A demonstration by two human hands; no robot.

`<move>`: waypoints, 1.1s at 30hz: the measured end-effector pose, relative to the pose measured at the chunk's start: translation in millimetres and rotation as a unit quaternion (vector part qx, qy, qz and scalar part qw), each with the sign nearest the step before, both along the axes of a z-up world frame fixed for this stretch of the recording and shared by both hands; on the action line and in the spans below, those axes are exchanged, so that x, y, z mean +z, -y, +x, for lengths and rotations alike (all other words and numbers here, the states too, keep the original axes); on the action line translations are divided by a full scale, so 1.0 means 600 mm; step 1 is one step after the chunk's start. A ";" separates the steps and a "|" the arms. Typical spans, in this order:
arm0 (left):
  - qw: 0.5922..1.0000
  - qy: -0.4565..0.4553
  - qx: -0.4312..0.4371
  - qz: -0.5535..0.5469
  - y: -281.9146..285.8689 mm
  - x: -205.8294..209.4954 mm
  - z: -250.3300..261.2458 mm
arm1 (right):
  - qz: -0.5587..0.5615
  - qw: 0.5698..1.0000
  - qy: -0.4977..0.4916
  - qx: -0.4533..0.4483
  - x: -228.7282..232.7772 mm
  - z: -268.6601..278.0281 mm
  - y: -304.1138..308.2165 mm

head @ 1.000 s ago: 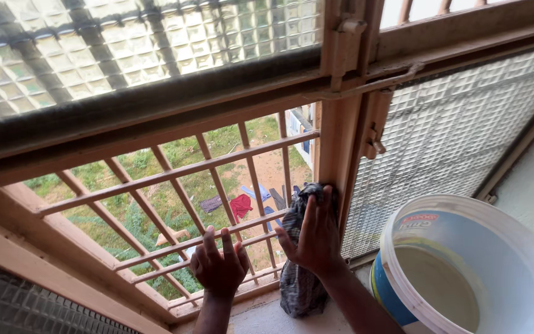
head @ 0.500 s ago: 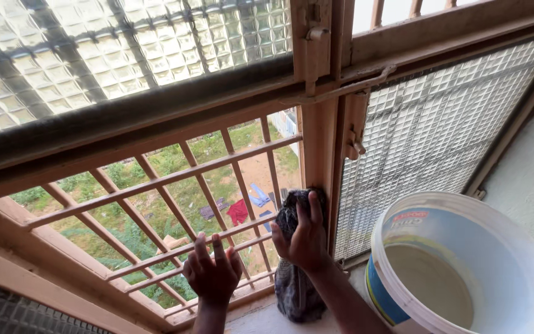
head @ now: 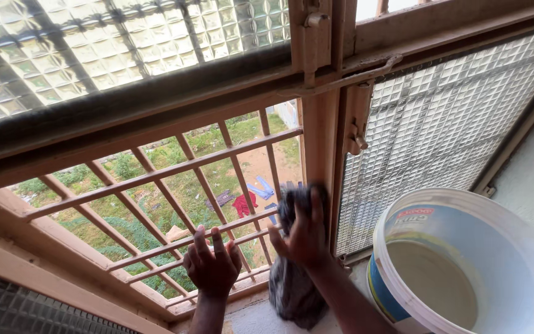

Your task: The person cleans a window frame and a metal security grille using a dark cloth. They wipe the horizontal and vertical bars of the grille and the surrounding frame, occasionally dipping the cloth into a bucket of water to wet it.

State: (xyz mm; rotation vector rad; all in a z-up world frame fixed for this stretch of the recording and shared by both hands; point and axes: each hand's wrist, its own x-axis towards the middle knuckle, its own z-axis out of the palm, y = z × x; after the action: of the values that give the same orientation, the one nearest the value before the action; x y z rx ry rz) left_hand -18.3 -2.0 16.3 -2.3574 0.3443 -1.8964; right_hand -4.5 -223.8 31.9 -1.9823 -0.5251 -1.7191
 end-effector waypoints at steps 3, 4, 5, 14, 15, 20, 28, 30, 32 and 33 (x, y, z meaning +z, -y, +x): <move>1.000 0.002 0.007 0.000 -0.001 0.007 -0.003 | 0.021 0.999 -0.044 0.011 -0.076 -0.022 0.001; 1.000 0.003 0.011 0.002 -0.001 0.005 -0.007 | 0.028 0.998 -0.058 0.015 -0.087 -0.028 0.005; 1.000 -0.003 0.005 0.001 -0.002 0.003 -0.012 | 0.043 0.997 -0.066 0.026 -0.091 -0.035 0.007; 0.991 -0.078 -0.058 -0.096 0.044 0.052 -0.107 | 0.086 0.975 -0.157 0.129 0.032 -0.201 0.027; 0.986 -0.071 -0.081 -0.124 0.069 0.056 -0.143 | 0.081 0.966 -0.188 0.156 0.051 -0.218 0.031; 0.822 -0.298 -0.369 -0.315 0.166 0.078 -0.229 | 0.105 0.904 -0.340 0.238 0.124 -0.264 0.043; 0.666 -0.243 -0.498 -0.499 0.200 0.215 -0.203 | 0.054 0.946 -0.255 0.191 0.164 -0.327 0.079; 0.783 -0.154 -0.466 -0.382 0.209 0.277 -0.199 | 0.089 0.945 -0.242 0.202 0.134 -0.345 0.082; 0.845 -0.078 -0.450 -0.279 0.230 0.334 -0.180 | 0.101 0.935 -0.260 0.219 0.089 -0.352 0.091; 0.856 -0.094 -0.436 -0.263 0.240 0.357 -0.166 | 0.096 0.926 -0.286 0.228 0.062 -0.348 0.105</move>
State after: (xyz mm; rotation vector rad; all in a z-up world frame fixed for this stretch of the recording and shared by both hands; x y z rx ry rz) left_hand -118.0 -145.7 230.2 -3.0961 1.2448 -2.3129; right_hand -213.6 -286.8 68.9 -1.9030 -0.5251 -0.8258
